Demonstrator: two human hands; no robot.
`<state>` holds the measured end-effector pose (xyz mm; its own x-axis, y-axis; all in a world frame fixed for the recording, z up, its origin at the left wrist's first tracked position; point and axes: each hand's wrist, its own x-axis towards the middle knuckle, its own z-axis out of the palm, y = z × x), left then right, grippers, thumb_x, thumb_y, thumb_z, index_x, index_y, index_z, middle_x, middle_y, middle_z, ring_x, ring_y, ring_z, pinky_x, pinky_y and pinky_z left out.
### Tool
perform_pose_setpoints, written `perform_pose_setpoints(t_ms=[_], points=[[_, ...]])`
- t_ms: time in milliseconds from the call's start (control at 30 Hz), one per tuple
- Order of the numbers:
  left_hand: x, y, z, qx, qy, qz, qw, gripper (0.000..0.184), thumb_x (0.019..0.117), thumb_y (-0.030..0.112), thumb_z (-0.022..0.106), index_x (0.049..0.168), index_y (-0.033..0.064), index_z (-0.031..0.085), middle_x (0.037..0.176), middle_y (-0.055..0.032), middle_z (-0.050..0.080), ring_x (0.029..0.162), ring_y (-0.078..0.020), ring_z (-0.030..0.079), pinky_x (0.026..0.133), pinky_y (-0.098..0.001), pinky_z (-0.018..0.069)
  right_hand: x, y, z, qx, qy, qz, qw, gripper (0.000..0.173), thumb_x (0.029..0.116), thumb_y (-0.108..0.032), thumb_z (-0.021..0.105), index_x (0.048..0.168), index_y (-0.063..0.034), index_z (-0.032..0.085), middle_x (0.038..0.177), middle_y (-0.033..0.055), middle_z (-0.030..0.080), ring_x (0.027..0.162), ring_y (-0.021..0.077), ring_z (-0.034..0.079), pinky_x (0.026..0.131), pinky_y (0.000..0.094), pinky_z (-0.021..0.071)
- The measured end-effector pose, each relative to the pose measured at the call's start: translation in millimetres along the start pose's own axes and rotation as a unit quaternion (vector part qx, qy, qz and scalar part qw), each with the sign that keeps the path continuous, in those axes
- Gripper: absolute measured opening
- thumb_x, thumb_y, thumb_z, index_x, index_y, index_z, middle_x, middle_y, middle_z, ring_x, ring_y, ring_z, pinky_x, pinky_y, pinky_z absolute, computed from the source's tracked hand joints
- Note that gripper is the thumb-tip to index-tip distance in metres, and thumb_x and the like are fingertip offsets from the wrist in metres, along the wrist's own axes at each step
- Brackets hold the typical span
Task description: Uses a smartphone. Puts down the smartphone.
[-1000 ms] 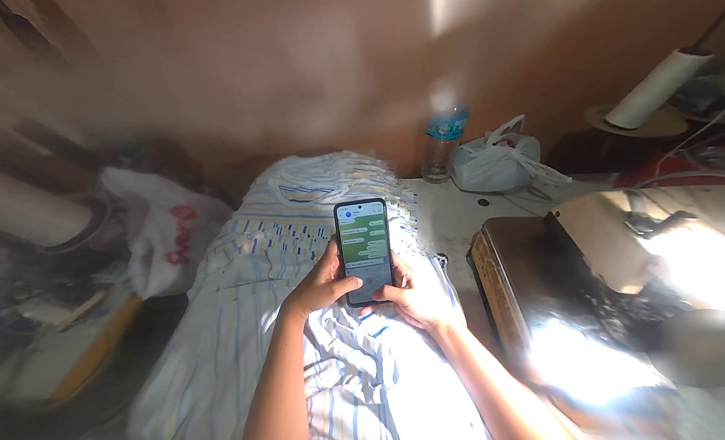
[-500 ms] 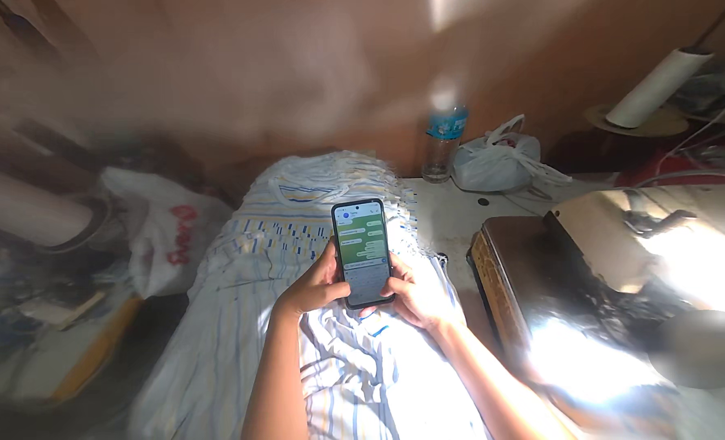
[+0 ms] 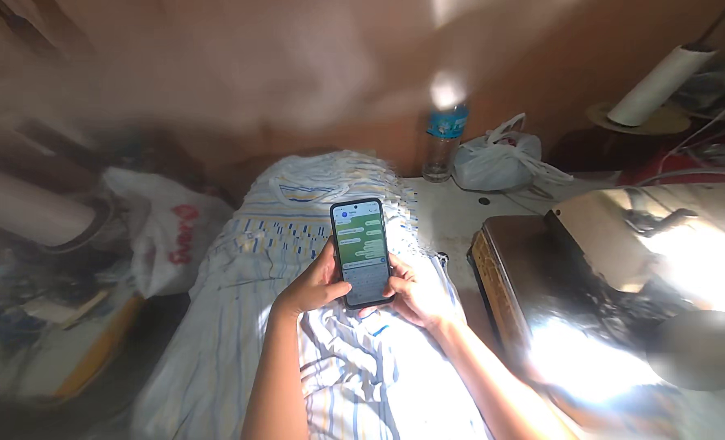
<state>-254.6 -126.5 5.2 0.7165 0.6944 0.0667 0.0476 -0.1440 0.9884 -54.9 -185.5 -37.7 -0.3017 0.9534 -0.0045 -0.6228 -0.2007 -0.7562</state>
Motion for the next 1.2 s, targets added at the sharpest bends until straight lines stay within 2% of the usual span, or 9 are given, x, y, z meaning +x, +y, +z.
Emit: perform_pose_setpoints(t_ms=[167, 300, 433, 633, 1200], points=[[0.0, 0.8, -1.3, -0.005, -0.009, -0.002, 1.000, 0.093, 0.0778, -0.008, 0.058, 0.153, -0.0020, 0.003, 0.138, -0.0050, 0.055, 0.120, -0.0057, 0.062, 0.102, -0.0248, 0.0537, -0.4, 1.9, -1.7, -0.049, -0.014, -0.015, 0.999, 0.063, 0.0808, 0.017, 0.047, 0.139, -0.0052, 0.037, 0.114, 0.0088, 0.070, 0.093, 0.0240, 0.075, 0.070, 0.0415, 0.0658], [-0.2, -0.2, -0.7, 0.001, -0.009, 0.009, 1.000, 0.099, 0.0760, -0.007, 0.059, 0.154, -0.0038, -0.002, 0.142, -0.0067, 0.052, 0.124, -0.0060, 0.060, 0.105, -0.0250, 0.0521, 0.2, 3.0, -2.3, -0.059, -0.012, -0.016, 0.998, 0.062, 0.0824, 0.017, 0.047, 0.139, -0.0058, 0.036, 0.113, 0.0085, 0.070, 0.091, 0.0233, 0.075, 0.068, 0.0403, 0.0658], [0.8, -1.1, -0.4, -0.005, -0.016, 0.012, 1.000, 0.096, 0.0779, -0.008, 0.058, 0.153, -0.0037, -0.001, 0.140, -0.0061, 0.054, 0.123, -0.0064, 0.061, 0.104, -0.0253, 0.0530, 0.9, 2.9, -1.9, -0.063, -0.001, -0.014, 0.998, 0.059, 0.0871, 0.015, 0.049, 0.141, -0.0058, 0.035, 0.113, 0.0095, 0.069, 0.090, 0.0233, 0.074, 0.067, 0.0386, 0.0653], [1.2, -2.1, 0.7, 0.004, 0.002, -0.004, 1.000, 0.093, 0.0810, -0.011, 0.056, 0.154, -0.0042, -0.001, 0.140, -0.0082, 0.054, 0.122, -0.0059, 0.062, 0.103, -0.0245, 0.0531, 0.7, 3.0, -1.5, -0.056, -0.003, -0.016, 0.998, 0.060, 0.0842, 0.014, 0.049, 0.139, -0.0053, 0.036, 0.113, 0.0095, 0.070, 0.090, 0.0239, 0.075, 0.067, 0.0404, 0.0657], [1.3, -2.5, -1.0, -0.008, -0.012, 0.006, 1.000, 0.096, 0.0762, -0.009, 0.059, 0.153, -0.0036, 0.001, 0.139, -0.0071, 0.055, 0.122, -0.0074, 0.062, 0.103, -0.0260, 0.0537, 0.7, 2.0, -0.7, -0.053, 0.002, -0.009, 0.999, 0.057, 0.0870, 0.013, 0.045, 0.140, -0.0055, 0.035, 0.113, 0.0100, 0.069, 0.090, 0.0244, 0.075, 0.067, 0.0407, 0.0654]])
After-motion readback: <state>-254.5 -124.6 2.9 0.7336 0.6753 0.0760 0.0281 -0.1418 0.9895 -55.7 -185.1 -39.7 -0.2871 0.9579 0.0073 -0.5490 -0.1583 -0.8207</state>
